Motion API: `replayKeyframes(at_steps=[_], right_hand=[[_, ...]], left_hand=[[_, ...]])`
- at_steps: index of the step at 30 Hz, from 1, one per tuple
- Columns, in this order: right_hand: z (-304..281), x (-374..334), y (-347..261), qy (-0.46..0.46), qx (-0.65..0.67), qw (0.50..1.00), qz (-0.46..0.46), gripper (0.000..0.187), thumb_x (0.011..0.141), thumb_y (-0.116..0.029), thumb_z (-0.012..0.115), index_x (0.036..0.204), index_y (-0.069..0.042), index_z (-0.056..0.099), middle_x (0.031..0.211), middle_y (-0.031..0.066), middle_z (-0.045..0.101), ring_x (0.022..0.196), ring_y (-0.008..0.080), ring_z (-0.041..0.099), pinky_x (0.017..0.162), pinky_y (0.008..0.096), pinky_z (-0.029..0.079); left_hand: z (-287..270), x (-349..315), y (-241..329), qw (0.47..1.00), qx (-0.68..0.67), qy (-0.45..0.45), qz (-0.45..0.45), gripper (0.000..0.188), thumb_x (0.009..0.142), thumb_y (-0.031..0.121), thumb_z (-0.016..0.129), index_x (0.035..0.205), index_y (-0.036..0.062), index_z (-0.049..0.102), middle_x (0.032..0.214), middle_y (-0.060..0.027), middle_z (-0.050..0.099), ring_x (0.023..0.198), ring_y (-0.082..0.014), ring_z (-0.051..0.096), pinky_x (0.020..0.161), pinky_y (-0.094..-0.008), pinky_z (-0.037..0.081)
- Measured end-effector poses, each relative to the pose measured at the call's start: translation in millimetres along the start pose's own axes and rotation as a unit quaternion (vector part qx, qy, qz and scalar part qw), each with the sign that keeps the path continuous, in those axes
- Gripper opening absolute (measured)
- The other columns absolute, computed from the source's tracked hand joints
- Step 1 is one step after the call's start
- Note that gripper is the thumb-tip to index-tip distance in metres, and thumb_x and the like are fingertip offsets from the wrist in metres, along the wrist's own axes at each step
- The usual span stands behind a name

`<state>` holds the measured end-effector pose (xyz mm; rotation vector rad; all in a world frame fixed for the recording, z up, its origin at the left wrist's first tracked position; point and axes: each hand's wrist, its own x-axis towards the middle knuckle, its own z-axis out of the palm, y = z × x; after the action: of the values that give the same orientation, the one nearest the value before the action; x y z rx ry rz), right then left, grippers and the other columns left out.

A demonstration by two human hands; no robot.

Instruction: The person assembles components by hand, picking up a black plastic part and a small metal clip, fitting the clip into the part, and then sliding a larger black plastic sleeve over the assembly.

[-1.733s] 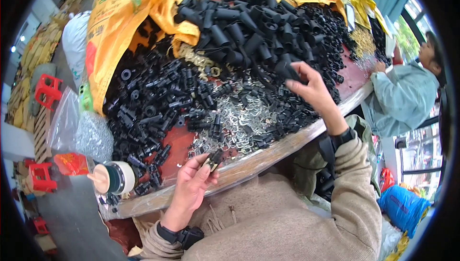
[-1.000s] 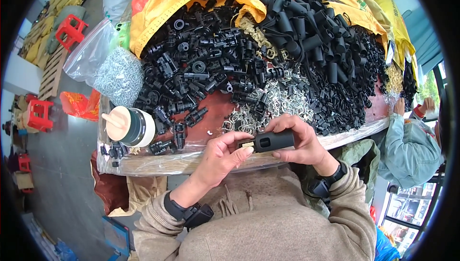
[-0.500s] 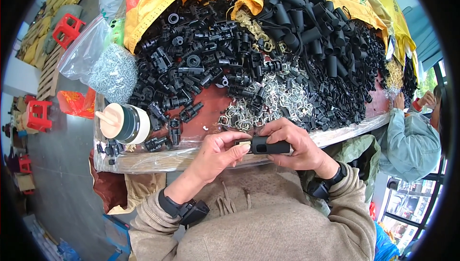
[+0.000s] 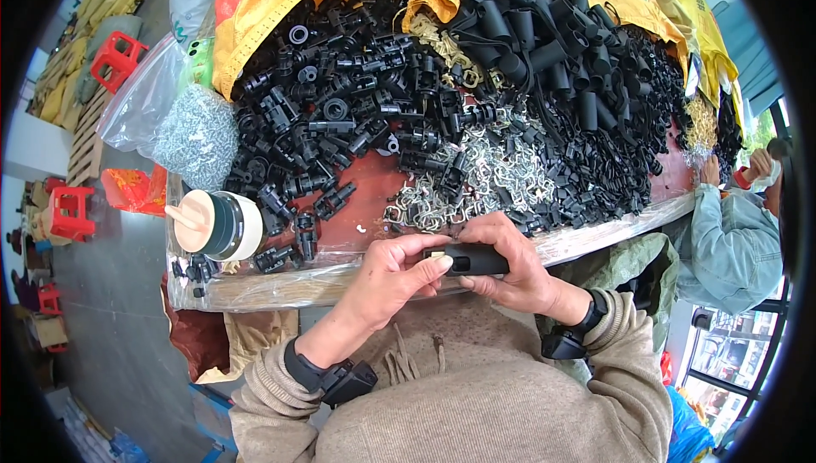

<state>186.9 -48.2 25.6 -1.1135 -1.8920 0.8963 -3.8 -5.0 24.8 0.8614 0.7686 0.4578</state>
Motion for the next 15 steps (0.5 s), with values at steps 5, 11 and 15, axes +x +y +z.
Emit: replayKeyframes(at_steps=[5, 11, 15], right_hand=[[-6.9, 3.0, -0.6, -0.101, -0.043, 0.994, 0.007, 0.060, 0.070, -0.027, 0.069, 0.116, 0.000, 0.043, 0.112, 0.0160, 0.045, 0.102, 0.0296, 0.046, 0.083, 0.0365, 0.039], [-20.8, 32.1, -7.5, -0.209, 0.041, 0.973, -0.085, 0.076, 0.067, -0.037, 0.068, 0.125, 0.000, 0.037, 0.122, 0.0172, 0.040, 0.114, 0.0323, 0.039, 0.092, 0.0402, 0.033], [-10.7, 31.0, -6.9, -0.257, 0.124, 0.955, -0.079, 0.078, 0.066, -0.040, 0.068, 0.124, 0.001, 0.037, 0.122, 0.0178, 0.041, 0.114, 0.0329, 0.040, 0.092, 0.0410, 0.034]], left_hand=[[-11.4, 0.2, -5.4, 1.000, -0.008, 0.000, -0.026, 0.038, 0.080, 0.013, 0.060, 0.113, -0.0024, 0.049, 0.080, -0.0024, 0.058, 0.063, -0.0058, 0.052, 0.057, -0.0197, 0.046], [-6.4, -1.4, -0.3, 0.998, -0.036, -0.042, -0.009, 0.058, 0.076, 0.010, 0.064, 0.124, -0.0019, 0.034, 0.088, -0.0029, 0.057, 0.070, -0.0060, 0.053, 0.056, -0.0184, 0.045], [-4.2, -1.5, -0.3, 0.997, -0.059, -0.047, -0.025, 0.064, 0.073, 0.006, 0.065, 0.126, -0.0020, 0.030, 0.098, -0.0047, 0.055, 0.080, -0.0087, 0.054, 0.062, -0.0199, 0.046]])
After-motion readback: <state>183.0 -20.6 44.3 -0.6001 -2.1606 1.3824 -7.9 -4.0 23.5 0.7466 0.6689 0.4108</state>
